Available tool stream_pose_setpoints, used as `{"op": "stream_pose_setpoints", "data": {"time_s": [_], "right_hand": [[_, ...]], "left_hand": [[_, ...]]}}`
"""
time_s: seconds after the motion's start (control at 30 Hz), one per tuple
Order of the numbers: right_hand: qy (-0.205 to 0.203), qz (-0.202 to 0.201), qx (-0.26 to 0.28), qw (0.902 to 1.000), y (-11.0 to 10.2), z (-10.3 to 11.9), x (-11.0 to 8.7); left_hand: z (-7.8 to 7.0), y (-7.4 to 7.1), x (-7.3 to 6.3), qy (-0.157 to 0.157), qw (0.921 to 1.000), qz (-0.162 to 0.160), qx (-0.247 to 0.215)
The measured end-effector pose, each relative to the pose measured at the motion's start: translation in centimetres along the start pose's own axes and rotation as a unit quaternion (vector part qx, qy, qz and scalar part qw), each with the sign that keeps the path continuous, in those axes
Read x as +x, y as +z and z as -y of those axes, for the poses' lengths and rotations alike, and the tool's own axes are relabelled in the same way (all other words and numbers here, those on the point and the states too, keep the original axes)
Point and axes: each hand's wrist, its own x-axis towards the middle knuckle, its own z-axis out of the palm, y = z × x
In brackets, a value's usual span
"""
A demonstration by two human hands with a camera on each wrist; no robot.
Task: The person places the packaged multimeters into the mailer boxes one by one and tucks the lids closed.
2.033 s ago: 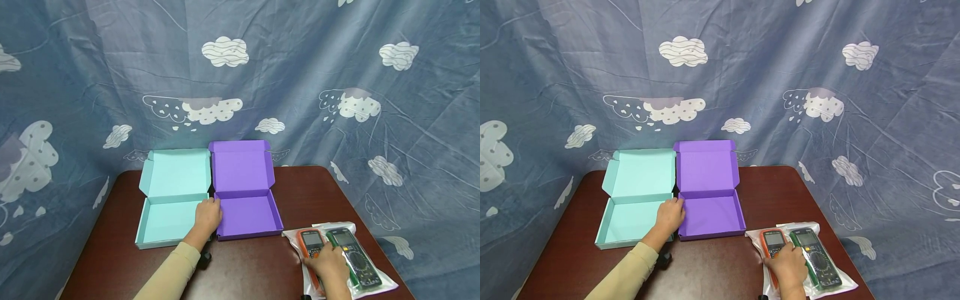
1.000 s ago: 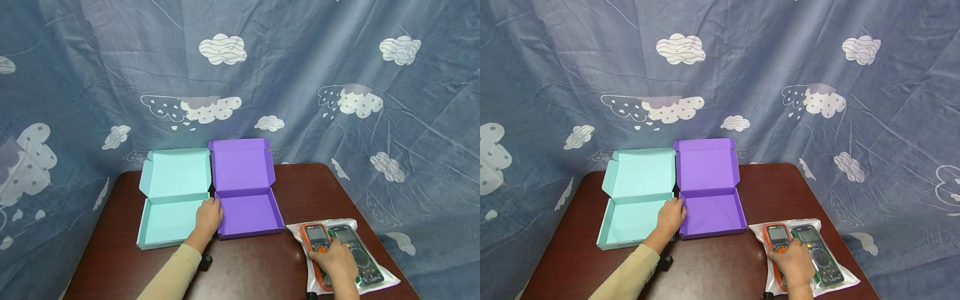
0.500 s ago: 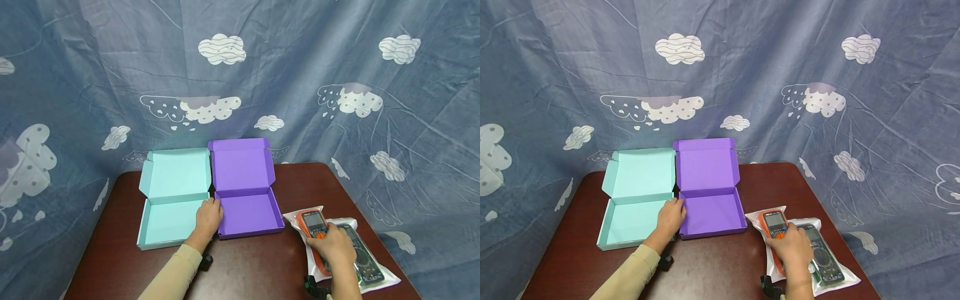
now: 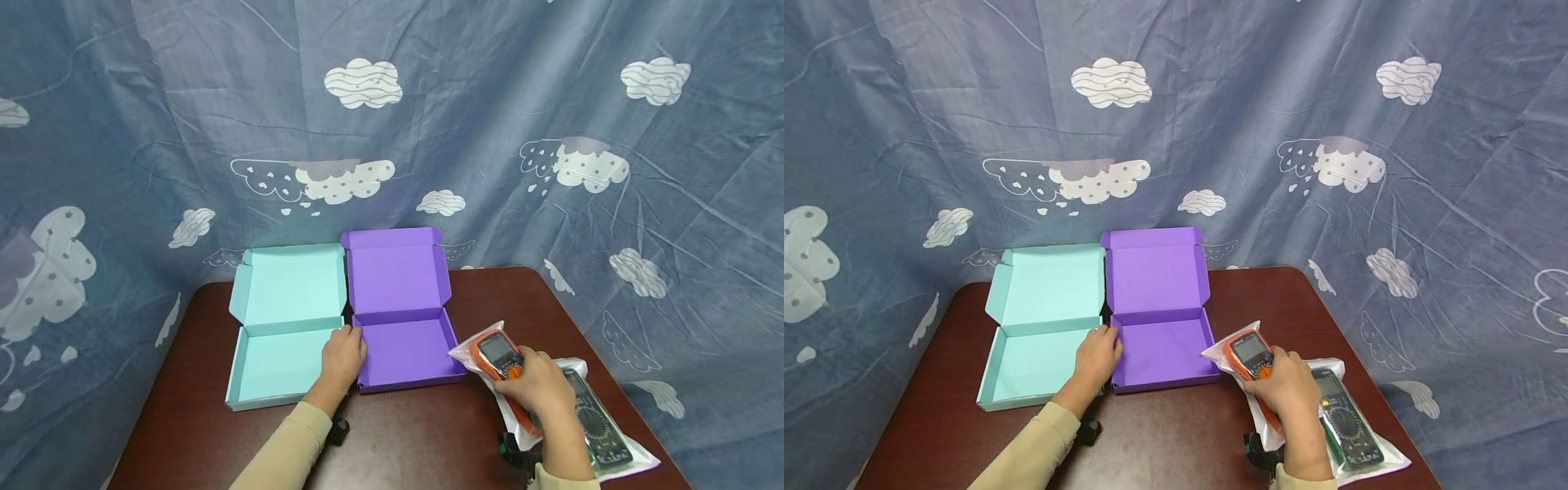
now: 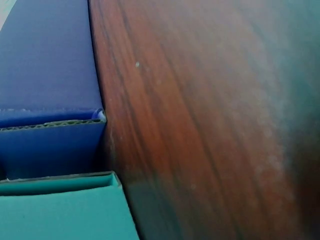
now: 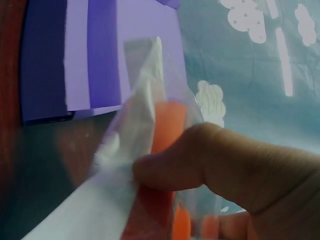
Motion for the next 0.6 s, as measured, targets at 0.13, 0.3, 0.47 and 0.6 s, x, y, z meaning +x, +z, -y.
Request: {"op": "stream_pose_setpoints", "data": {"time_s": [0.13,0.3,0.47,0.6], "right_hand": [[-0.043,-0.001,-0.009,0.9990,-0.1,0.7,0.4],[-0.098,-0.018,-0.019,0.9948,0.0,1.6,1.1],[-0.139,-0.028,-0.039,0.9891,0.0,3.0,2.1],[-0.162,-0.018,-0.051,0.9854,0.2,4.4,3.0]], "left_hand": [[0.0,0.0,0.0,-0.004,1.0000,0.001,-0.004],[0.0,0.2,-0.1,-0.003,1.0000,-0.004,-0.007],[0.0,0.4,-0.1,0.000,0.9999,-0.010,-0.004],[0.1,0.6,-0.1,0.000,0.9999,-0.013,-0.003]]}}
